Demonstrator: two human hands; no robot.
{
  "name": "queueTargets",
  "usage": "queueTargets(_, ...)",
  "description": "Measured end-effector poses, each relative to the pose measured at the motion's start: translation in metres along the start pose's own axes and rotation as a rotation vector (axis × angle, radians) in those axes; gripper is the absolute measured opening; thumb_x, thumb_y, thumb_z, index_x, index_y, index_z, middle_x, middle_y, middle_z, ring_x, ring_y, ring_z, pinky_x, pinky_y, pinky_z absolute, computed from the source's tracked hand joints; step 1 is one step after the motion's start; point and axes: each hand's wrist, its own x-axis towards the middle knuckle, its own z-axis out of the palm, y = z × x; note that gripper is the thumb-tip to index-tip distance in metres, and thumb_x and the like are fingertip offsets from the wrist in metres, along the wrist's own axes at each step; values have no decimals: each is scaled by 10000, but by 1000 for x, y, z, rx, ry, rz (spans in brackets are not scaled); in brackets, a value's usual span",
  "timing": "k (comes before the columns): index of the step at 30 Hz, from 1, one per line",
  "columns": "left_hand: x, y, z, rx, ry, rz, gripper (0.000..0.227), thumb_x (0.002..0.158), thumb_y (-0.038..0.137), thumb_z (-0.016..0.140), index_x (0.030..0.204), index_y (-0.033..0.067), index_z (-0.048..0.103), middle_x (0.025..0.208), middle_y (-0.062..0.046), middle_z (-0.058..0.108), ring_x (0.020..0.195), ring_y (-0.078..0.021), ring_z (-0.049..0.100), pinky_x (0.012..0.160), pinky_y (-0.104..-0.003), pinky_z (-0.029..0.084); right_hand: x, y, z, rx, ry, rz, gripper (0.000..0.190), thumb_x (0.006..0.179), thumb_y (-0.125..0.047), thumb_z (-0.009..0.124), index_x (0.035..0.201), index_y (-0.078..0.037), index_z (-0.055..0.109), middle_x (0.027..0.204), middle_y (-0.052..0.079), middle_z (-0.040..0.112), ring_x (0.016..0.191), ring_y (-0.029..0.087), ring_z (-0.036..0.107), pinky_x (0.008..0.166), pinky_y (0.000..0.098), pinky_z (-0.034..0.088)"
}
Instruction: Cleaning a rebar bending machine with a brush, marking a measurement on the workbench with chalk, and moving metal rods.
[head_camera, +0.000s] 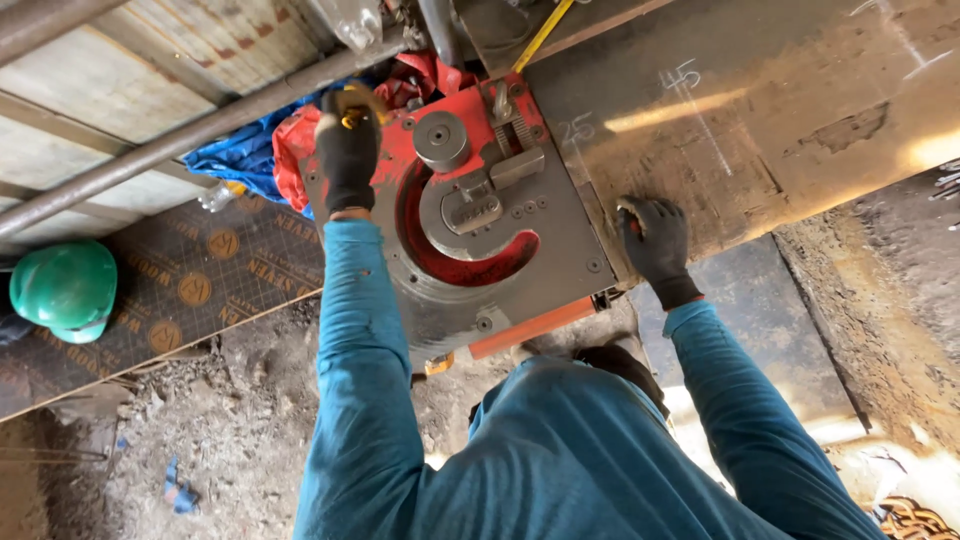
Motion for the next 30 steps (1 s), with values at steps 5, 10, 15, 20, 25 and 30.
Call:
queueTargets(5, -15, 73, -12, -473, -633, -381, 139, 913, 95, 583, 1032, 54, 645, 882, -151, 699, 840, -237, 745, 715, -323, 641, -2, -1, 2, -15, -3, 25, 203, 929, -105, 650, 1117, -107, 728, 1008, 93, 747, 927, 327, 677, 853, 445, 483)
queueTargets(10, 27, 36, -22, -69, -353, -283, 105, 866, 113, 581, 931, 122, 664, 766, -53, 668, 643, -153, 635, 599, -268, 554, -2, -1, 2, -16, -15, 45, 204, 932, -120, 636, 1116, -120, 726, 1014, 87, 745, 943, 334, 668, 832, 458, 477)
queueTargets(15, 45, 12, 20, -33, 30, -33, 136, 900, 219, 643, 1026, 168, 650, 1000, -103, 741, 893, -256, 726, 700, -370, 643, -1, 2, 5, -5, -39, 70, 213, 929, -118, 620, 1115, -117, 722, 998, 98, 744, 940, 336, 668, 830, 457, 478)
queueTargets(20, 44, -52, 106, 24, -266, -188, 140, 730, 253, 654, 777, 166, 554, 679, -6, 635, 642, -127, 581, 600, -348, 482, 3, 2, 0, -25, -26, -33, 247, 875, -61, 620, 1097, -89, 726, 1039, 121, 745, 886, 345, 681, 772, 467, 495)
queueTargets(25, 19, 13, 88, 289, -126, -1, 46, 802, 230, 596, 824, 190, 587, 789, -66, 719, 749, -303, 671, 586, -429, 477, 4, -1, 1, -6, -3, -21, 188, 929, -85, 643, 1097, -91, 729, 1016, 111, 748, 893, 329, 691, 777, 439, 514)
queueTargets(30, -58, 53, 39, -33, -449, 185, 248, 981, 261, 586, 806, 86, 568, 760, -74, 611, 660, -188, 566, 545, -343, 440, -4, 9, 8, -11, -51, 39, 199, 934, -90, 653, 1118, -84, 728, 1008, 125, 740, 928, 353, 677, 808, 462, 497)
